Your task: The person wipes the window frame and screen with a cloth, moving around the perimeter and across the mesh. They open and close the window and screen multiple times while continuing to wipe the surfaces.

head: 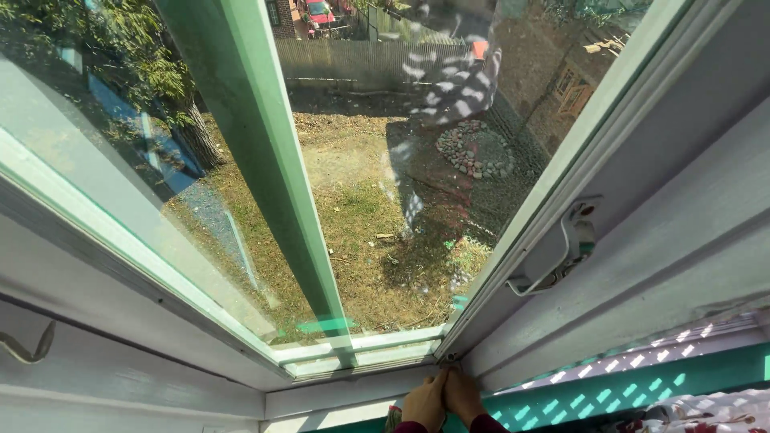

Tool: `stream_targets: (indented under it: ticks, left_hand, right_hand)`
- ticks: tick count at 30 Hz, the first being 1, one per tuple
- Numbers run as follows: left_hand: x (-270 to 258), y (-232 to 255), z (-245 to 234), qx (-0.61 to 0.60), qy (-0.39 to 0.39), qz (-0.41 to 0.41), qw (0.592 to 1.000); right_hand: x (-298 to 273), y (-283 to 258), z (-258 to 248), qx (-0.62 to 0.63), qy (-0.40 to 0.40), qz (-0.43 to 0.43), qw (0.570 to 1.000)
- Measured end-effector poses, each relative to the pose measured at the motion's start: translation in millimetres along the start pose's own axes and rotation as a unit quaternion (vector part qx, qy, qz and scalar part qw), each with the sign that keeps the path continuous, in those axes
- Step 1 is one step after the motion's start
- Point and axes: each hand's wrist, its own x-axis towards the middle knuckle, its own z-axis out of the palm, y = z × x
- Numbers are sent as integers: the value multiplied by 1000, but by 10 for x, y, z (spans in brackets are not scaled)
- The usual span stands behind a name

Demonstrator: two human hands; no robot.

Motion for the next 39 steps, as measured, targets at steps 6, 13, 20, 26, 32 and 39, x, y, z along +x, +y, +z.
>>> stream_targets:
  ticks: [6, 13, 20, 26, 32, 39]
  left_hand:
    - [180, -81, 132, -1, -67, -14, 998]
    - [236, 10, 11, -2, -50, -50, 998]
    - [-109, 847, -676, -52, 61, -148, 986]
    - [-930, 2197, -2059, -270, 255, 140, 918]
    - [-1539, 3294, -3214, -335, 298, 321, 834]
    - [-1558, 4404, -4381, -286, 394, 481, 729]
  right_hand:
    - [22, 49, -120, -21, 22, -16, 999]
    - [29, -167, -159, -22, 12, 21, 999]
    - [-202, -232, -919, 149, 20, -14, 989]
    - [-788, -333, -2471, 370, 42, -108, 922]
    - [-1300, -859, -3835, 487, 168, -191, 835]
    - [-1623, -1609, -5831, 435, 322, -389, 745]
